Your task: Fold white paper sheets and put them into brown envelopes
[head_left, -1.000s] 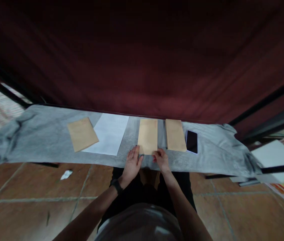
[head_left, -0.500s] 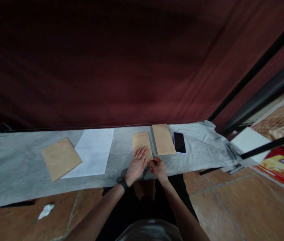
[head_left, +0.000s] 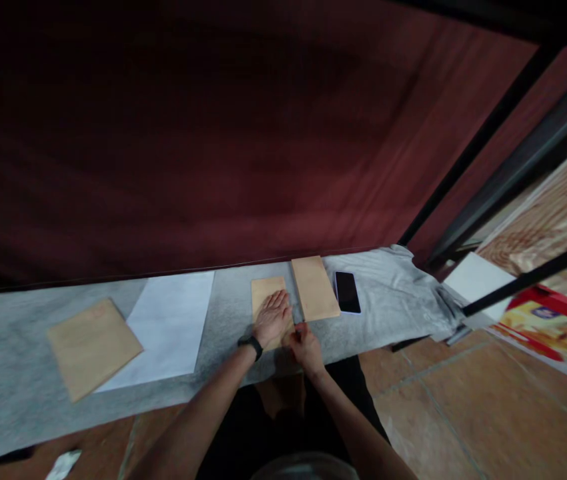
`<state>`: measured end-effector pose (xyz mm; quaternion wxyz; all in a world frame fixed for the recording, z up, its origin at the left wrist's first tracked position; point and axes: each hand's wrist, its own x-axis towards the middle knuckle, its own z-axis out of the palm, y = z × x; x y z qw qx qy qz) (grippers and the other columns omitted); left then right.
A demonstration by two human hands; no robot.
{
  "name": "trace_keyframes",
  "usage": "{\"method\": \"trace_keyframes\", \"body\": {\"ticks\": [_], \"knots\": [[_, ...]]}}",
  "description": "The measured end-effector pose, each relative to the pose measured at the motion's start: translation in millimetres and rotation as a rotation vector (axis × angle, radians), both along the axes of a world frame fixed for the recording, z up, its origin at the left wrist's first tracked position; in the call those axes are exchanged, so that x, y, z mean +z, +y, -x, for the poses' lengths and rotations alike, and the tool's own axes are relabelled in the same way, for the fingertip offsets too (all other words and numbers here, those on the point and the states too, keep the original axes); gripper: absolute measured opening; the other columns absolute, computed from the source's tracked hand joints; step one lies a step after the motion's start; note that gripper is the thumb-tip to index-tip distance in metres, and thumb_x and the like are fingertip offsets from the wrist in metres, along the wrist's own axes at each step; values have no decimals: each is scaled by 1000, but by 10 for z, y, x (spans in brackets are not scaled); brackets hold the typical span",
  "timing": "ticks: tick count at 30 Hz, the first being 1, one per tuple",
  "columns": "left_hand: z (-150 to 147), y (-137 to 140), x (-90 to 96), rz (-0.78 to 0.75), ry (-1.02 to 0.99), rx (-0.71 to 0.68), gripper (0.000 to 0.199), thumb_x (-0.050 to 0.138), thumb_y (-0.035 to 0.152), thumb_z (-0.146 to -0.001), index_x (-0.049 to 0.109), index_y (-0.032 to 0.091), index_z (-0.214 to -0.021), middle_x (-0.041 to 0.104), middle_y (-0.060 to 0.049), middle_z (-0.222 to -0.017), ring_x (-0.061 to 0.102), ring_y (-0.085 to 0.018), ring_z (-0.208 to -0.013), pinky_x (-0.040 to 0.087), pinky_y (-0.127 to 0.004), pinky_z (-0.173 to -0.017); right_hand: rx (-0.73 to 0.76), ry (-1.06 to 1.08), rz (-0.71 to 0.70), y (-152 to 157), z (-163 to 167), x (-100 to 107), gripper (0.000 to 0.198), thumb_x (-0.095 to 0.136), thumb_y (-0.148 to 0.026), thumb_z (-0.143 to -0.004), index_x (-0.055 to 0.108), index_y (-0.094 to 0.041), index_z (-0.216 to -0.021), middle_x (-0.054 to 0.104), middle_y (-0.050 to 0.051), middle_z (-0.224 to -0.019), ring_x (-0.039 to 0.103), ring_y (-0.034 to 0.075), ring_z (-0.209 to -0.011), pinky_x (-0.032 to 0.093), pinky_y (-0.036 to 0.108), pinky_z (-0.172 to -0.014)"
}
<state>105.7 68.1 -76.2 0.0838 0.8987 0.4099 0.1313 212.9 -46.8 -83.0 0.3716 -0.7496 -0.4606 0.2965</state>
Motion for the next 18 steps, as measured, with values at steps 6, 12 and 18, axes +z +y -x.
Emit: {"method": "trace_keyframes", "body": {"ticks": [6,12,18], "knots": [[181,-267,-45,-70,-21,-44,57,30,39,-102,39,11,-151,40,-12,-157,32,-22,-148,26,-43,-122,27,80,13,-10,-4,21,15,53,-21,-88,56,-20,-103,59,-6,-55,61,14,-52,44,21,-55],[413,-655,-53,-111,-48,-36,53,36,36,-101,40,16,-151,41,-10,-157,32,-23,-148,28,-46,-122,12,217,-2,-27,35,58,12,49,-23,-91,52,-21,-102,55,-8,-53,53,12,-40,40,19,-42],[660,-951,-154,65,-296,234,53,47,38,-95,51,14,-142,44,-17,-154,36,-31,-145,32,-53,-119,-14,341,-56,-68,52,91,12,51,-26,-88,50,-23,-100,54,-8,-56,49,11,-38,39,19,-38]]}}
